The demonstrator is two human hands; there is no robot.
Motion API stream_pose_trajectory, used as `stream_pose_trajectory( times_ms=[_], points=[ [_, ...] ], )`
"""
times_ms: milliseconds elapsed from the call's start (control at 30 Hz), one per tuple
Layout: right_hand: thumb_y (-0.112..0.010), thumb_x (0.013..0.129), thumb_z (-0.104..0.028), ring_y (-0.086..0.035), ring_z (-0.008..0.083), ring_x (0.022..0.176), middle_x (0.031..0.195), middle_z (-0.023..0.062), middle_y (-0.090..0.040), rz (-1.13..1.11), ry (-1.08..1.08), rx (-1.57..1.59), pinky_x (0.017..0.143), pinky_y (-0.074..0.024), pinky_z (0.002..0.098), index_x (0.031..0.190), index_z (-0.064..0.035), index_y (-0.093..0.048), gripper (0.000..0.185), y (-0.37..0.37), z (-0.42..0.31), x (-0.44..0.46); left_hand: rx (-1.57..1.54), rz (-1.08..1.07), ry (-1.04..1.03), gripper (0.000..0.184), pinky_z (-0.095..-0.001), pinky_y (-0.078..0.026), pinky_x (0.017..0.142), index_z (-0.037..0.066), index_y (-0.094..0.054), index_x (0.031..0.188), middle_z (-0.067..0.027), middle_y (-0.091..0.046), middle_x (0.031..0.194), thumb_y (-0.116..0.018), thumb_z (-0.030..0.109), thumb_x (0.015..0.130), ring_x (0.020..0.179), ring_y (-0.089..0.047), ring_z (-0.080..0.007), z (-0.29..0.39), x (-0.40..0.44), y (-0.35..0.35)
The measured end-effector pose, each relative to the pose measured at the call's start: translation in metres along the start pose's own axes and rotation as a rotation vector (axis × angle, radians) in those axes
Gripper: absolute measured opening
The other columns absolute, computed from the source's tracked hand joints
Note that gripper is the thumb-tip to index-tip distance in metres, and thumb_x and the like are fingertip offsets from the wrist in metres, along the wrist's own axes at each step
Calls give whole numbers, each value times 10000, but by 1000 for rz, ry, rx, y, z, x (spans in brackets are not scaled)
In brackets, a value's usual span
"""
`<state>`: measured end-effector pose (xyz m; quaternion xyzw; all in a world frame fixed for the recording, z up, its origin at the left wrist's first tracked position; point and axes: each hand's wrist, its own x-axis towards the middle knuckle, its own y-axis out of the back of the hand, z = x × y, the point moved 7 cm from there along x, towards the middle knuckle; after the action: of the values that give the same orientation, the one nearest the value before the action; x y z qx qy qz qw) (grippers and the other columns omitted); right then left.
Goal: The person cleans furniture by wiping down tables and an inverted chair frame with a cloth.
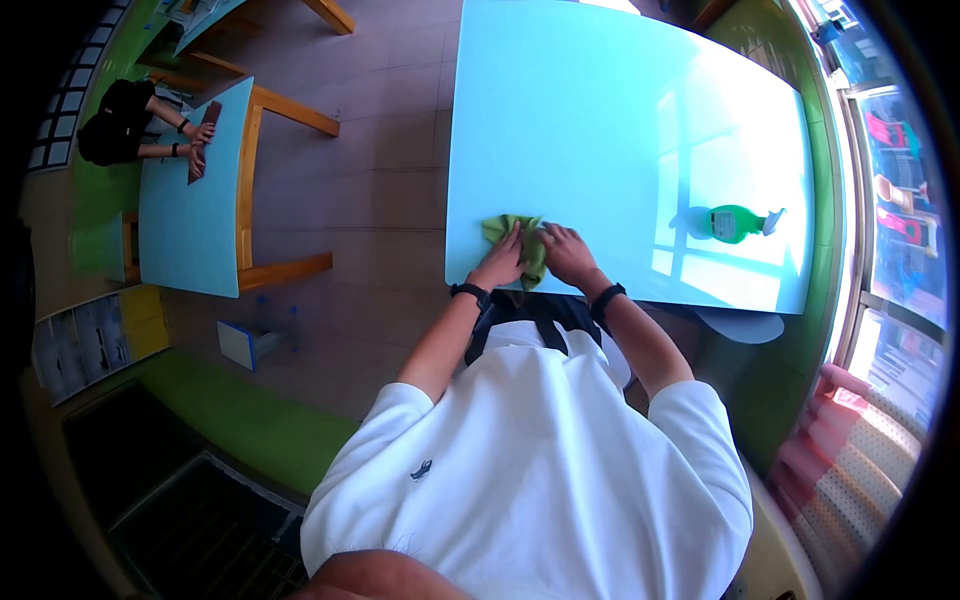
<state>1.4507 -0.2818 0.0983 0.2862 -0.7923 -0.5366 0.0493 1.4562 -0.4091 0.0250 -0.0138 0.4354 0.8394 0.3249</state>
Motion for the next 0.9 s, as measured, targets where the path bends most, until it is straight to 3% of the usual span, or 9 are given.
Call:
stream_pose_trajectory(
  times_ms=[67,133,267,433,533,600,733,867,900],
  points=[
    [-552,872,-208,-432,367,1287,1407,213,-419,-277,32,169,1021,-410,436,1335,-8,-415,523,-28,-46,11,97,-6,38,741,-432,-264,1138,-71,-233,1442,-231,-92,1554,-574,199,842,1385,-265,-388,-16,-25,10],
    [-578,862,-262,-362,389,1342,1447,258,-350,-115,167,27,1033,-402,456,1360,33,-378,612,-53,-80,13,36,-149,124,741,-428,-290,1126,-68,-209,1450,-230,-60,1557,-564,163,842,1367,-298,-400,-28,-47,24],
    [-602,837,-288,-283,416,1384,1483,298,-260,-109,19,-166,1076,-355,463,1397,66,-322,719,-63,-122,32,-294,-131,138,750,-378,-282,1129,-69,-169,1454,-268,-100,1537,-566,99,841,1399,-230,-380,-56,-82,38],
    [-562,820,-293,-239,432,1396,1503,291,-217,-49,-298,-35,1117,-275,490,1434,62,-263,769,-61,-70,66,-312,74,177,714,-388,-312,1107,8,-285,1440,-251,-171,1532,-605,87,807,1371,-299,-384,-70,-107,65],
    [-475,894,-506,-202,384,1422,1523,275,-181,-158,-423,14,1140,-238,455,1442,57,-246,819,-29,-27,48,-179,192,196,668,-438,-331,1087,31,-370,1397,-180,-205,1547,-634,108,788,1355,-350,-360,-61,-122,80],
    [-442,889,-577,-181,378,1429,1528,272,-168,-181,-577,23,1149,-217,448,1448,56,-231,871,-11,4,19,-102,238,207,699,-559,-248,1104,52,-368,1406,-133,-202,1556,-660,115,774,1422,-228,-331,-75,-119,60],
    [-378,870,-700,-82,386,1445,1534,294,-99,-265,-837,158,1175,-121,437,1450,90,-182,998,-9,71,-50,-18,255,248,744,-569,-212,1116,67,-337,1426,-121,-169,1567,-693,145,777,1441,-181,-307,-64,-121,64],
    [-419,796,-787,-76,414,1435,1507,347,-98,-200,-793,253,1173,-139,425,1434,145,-83,1178,-26,117,-69,-73,228,306,752,-572,-184,1124,77,-306,1443,-109,-143,1576,-686,165,799,1446,-174,-285,-60,-118,52],
    [-413,771,-815,-84,413,1434,1505,351,-101,-221,-926,347,1172,-141,417,1425,160,-76,1222,-23,120,-63,-72,223,315,752,-574,-188,1122,79,-301,1445,-106,-143,1577,-682,163,803,1446,-175,-284,-60,-116,51]
  ],
)
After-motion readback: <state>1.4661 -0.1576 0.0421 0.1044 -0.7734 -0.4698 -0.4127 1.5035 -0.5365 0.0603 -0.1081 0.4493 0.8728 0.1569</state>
